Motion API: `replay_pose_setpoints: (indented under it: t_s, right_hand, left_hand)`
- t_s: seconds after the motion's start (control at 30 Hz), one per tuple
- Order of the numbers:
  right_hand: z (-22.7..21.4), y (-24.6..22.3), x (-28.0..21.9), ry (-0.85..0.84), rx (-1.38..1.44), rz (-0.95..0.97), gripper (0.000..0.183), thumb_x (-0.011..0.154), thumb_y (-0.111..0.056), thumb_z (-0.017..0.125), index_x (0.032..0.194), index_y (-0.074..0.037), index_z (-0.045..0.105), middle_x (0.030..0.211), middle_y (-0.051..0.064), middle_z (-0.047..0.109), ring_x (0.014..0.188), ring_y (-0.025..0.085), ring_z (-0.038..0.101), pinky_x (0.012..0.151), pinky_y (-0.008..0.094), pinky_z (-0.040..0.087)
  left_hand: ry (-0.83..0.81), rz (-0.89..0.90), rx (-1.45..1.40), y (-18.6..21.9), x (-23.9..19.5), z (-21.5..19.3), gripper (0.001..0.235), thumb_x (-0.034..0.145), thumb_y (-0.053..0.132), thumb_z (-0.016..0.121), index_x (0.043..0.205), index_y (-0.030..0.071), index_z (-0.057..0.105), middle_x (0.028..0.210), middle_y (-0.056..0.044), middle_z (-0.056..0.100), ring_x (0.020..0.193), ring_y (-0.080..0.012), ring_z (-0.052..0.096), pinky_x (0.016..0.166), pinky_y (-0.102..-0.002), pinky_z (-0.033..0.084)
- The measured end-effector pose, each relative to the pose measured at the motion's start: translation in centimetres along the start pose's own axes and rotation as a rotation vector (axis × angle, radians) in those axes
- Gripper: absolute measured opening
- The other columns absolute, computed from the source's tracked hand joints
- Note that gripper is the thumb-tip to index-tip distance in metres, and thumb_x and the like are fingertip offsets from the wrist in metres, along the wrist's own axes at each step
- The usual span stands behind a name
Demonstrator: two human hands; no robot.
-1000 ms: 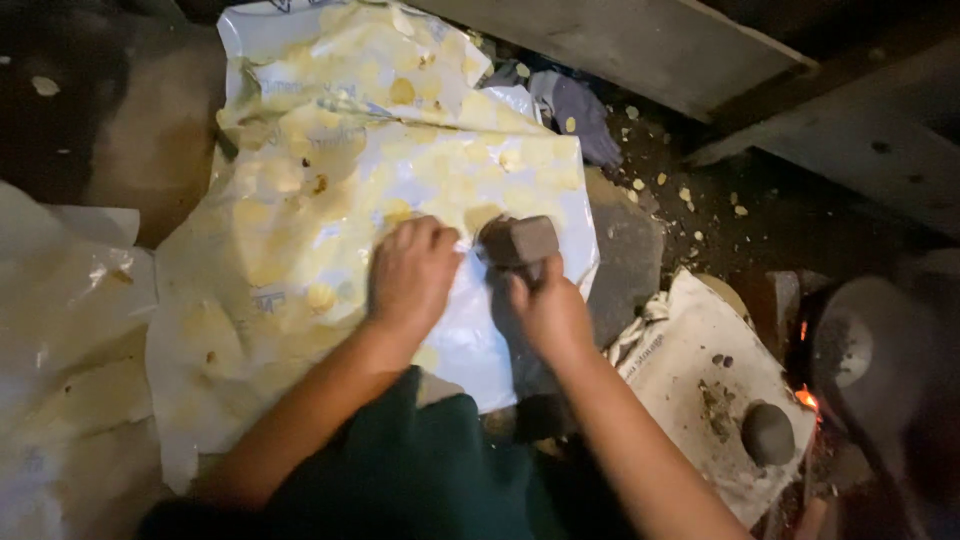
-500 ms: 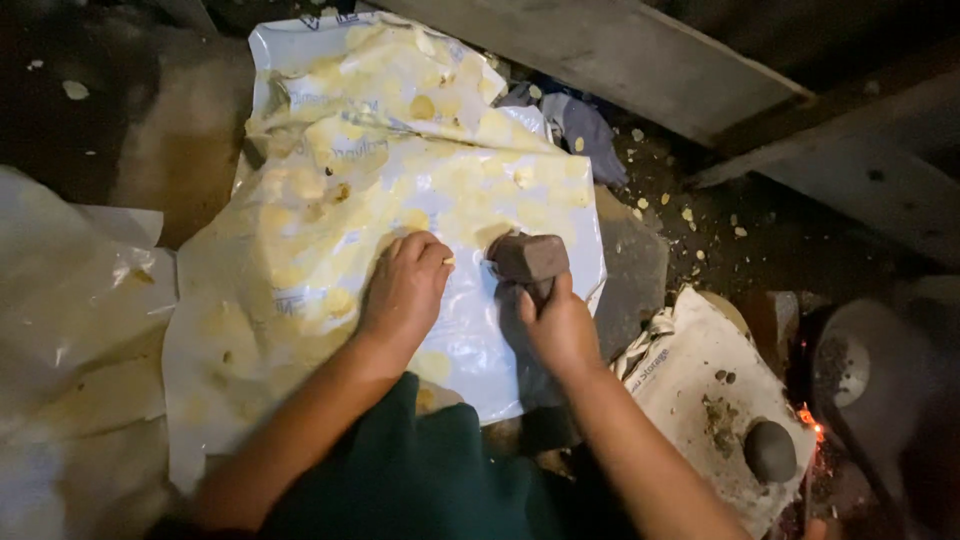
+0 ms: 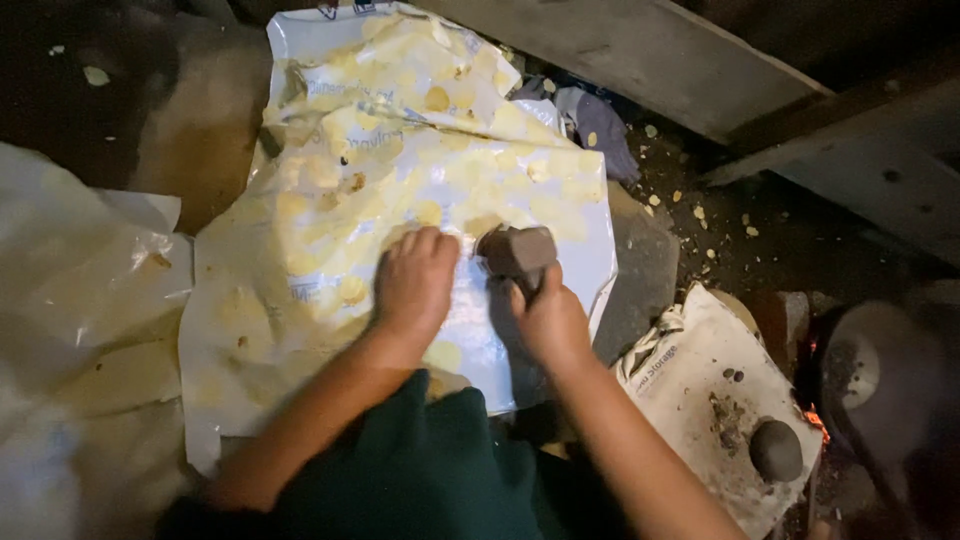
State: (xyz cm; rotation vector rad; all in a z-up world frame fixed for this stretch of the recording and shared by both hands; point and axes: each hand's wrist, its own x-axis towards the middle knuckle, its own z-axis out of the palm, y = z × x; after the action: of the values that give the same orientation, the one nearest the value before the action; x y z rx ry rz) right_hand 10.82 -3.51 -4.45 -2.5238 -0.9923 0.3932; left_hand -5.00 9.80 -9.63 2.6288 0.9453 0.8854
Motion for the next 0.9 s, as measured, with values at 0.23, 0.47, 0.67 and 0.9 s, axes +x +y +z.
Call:
replay_pose_setpoints:
  t_s: [0.23,0.47,0.67,0.9]
  right_hand:
    - [-4.6,-3.2,2.4,-0.277,-0.077,-0.04,0.047,0.096,-0.044,0.065,0.112,-0.001,0.059,0.094,0.031,0.072,0.096,0.052,0.071,0.077,0.059,0.059]
    - [-1.7,-2.9,-0.1,-0.14,-0.065,0.025,0.043,0.099,-0.036,0.062,0.116,0.003,0.055,0.097,0.039,0.07,0.097,0.057,0.069,0.082,0.066,0.055]
    - [-2.0,-2.9,2.8,-0.252,-0.059,-0.07,0.048,0.095,-0.047,0.067,0.112,-0.003,0.056,0.09,0.032,0.072,0.096,0.055,0.07,0.082,0.064,0.056]
    - [-6.9,-5.8,-1.5,0.176,0.24,-0.172,0.03,0.093,-0.024,0.074,0.108,0.0,0.063,0.086,0.032,0.068,0.092,0.053,0.069,0.07,0.06,0.052]
  left_hand:
    - [-0.064,-0.007,-0.125,-2.4,-1.9,-0.9,0.017,0.094,0.01,0.062,0.108,0.011,0.07,0.099,-0.01,0.066,0.094,-0.0323,0.068,0.078,-0.041,0.055]
    - [0.028,0.035,-0.089,-2.0,-1.6,-2.3,0.021,0.091,0.005,0.066,0.112,0.009,0.071,0.1,-0.011,0.065,0.092,-0.0316,0.068,0.078,-0.041,0.055]
    - [-0.079,0.068,-0.045,0.0,-0.6,-1.3,0.037,0.09,0.008,0.065,0.127,0.01,0.063,0.095,-0.009,0.065,0.091,-0.0301,0.067,0.077,-0.041,0.054]
    - [-0.101,-0.044,-0.244,0.6,0.3,0.4,0.055,0.087,0.012,0.069,0.138,0.0,0.054,0.089,-0.016,0.069,0.084,-0.0369,0.067,0.072,-0.052,0.054]
